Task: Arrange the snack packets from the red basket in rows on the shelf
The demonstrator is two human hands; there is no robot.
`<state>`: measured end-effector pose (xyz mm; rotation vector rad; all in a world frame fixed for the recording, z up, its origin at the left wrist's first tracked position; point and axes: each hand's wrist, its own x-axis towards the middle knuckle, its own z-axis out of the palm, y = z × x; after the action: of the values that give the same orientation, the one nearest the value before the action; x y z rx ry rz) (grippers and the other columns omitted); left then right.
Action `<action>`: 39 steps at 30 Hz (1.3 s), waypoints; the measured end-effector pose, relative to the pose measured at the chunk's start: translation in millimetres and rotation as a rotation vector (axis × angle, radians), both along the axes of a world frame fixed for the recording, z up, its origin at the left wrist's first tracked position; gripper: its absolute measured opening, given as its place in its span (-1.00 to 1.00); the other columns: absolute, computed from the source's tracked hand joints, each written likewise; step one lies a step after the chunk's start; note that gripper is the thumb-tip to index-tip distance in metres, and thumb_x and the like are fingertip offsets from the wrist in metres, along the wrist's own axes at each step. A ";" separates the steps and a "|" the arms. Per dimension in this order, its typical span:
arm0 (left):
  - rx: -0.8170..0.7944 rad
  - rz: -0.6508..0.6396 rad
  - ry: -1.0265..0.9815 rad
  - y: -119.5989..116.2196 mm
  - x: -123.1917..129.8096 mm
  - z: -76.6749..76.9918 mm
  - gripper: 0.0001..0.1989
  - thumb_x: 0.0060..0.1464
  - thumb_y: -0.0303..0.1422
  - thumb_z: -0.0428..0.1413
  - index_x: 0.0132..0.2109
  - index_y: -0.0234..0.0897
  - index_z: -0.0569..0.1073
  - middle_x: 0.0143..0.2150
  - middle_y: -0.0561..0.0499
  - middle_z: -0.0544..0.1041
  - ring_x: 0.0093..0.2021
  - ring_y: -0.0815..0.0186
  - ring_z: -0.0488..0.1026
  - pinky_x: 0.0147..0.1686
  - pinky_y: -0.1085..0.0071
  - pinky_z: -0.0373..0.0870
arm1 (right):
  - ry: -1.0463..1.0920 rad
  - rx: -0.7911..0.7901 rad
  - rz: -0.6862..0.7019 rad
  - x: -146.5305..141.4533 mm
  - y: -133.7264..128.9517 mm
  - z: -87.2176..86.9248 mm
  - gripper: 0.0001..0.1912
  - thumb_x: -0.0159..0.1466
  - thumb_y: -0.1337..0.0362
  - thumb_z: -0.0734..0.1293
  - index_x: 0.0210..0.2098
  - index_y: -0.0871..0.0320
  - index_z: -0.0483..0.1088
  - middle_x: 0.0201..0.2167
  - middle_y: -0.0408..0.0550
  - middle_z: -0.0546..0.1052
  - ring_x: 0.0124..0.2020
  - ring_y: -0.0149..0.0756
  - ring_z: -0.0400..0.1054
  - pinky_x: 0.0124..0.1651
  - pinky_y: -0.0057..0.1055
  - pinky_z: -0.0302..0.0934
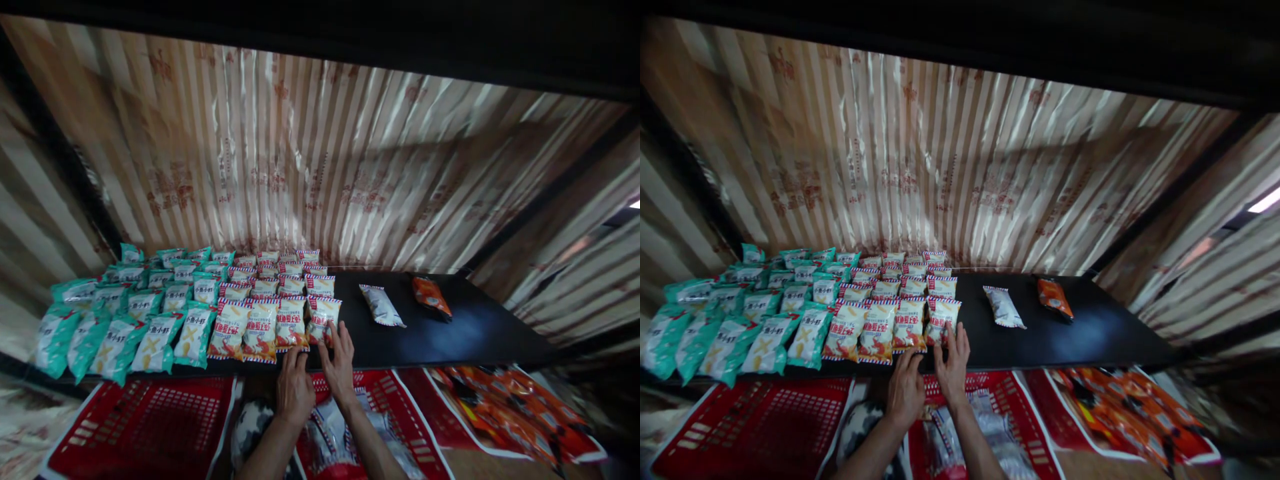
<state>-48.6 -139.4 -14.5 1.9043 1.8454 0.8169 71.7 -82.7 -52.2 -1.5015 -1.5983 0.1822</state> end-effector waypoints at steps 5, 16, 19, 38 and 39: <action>-0.009 -0.024 -0.019 3.9 -2.6 -0.6 -0.48 -0.09 -0.68 -0.13 0.05 -0.38 0.38 0.13 -0.13 0.36 0.17 0.25 0.24 0.19 0.28 0.19 | -0.035 0.019 0.027 -2.1 5.5 1.4 -0.46 0.27 0.05 0.13 0.20 0.10 0.13 0.30 0.06 0.02 0.28 -0.05 -0.11 0.20 0.07 -0.06; -0.037 -0.046 -0.074 6.1 2.5 -2.6 -0.53 -0.09 -0.65 -0.12 -0.03 -0.32 0.42 0.12 -0.06 0.37 0.16 0.28 0.26 0.15 0.33 0.23 | -0.036 -0.007 0.038 -5.1 4.6 1.0 -0.45 0.26 0.05 0.14 0.21 0.06 0.11 0.31 0.05 -0.01 0.27 -0.04 -0.10 0.19 0.06 -0.04; -0.032 -0.054 -0.045 6.4 2.1 -2.5 -0.55 -0.07 -0.65 -0.14 -0.06 -0.32 0.43 0.11 -0.06 0.38 0.15 0.28 0.27 0.14 0.34 0.25 | -0.026 -0.010 0.021 -3.8 3.1 2.8 -0.46 0.26 0.05 0.14 0.20 0.06 0.13 0.31 0.05 -0.03 0.28 -0.05 -0.12 0.21 0.04 -0.07; 0.150 -0.124 0.102 6.3 5.2 -17.6 -0.59 -0.07 -0.66 -0.15 -0.16 -0.38 0.49 0.02 -0.14 0.45 0.07 0.21 0.36 0.06 0.26 0.36 | 0.147 -0.106 -0.021 17.7 25.6 22.8 -0.37 0.25 -0.02 0.11 0.23 0.14 0.09 0.30 0.06 0.03 0.31 -0.11 -0.14 0.25 -0.06 -0.11; 0.171 -0.131 0.104 6.5 5.2 -19.3 -0.59 -0.07 -0.65 -0.14 -0.16 -0.38 0.49 0.01 -0.14 0.46 0.06 0.21 0.37 0.06 0.26 0.37 | 0.178 -0.119 -0.014 20.2 33.1 28.6 -0.36 0.24 -0.04 0.11 0.22 0.15 0.10 0.29 0.06 0.05 0.31 -0.13 -0.14 0.27 -0.07 -0.13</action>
<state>-43.5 -132.9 -33.8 2.1864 1.7349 0.8716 91.9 -49.6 -23.6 -1.5409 -1.4555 0.3982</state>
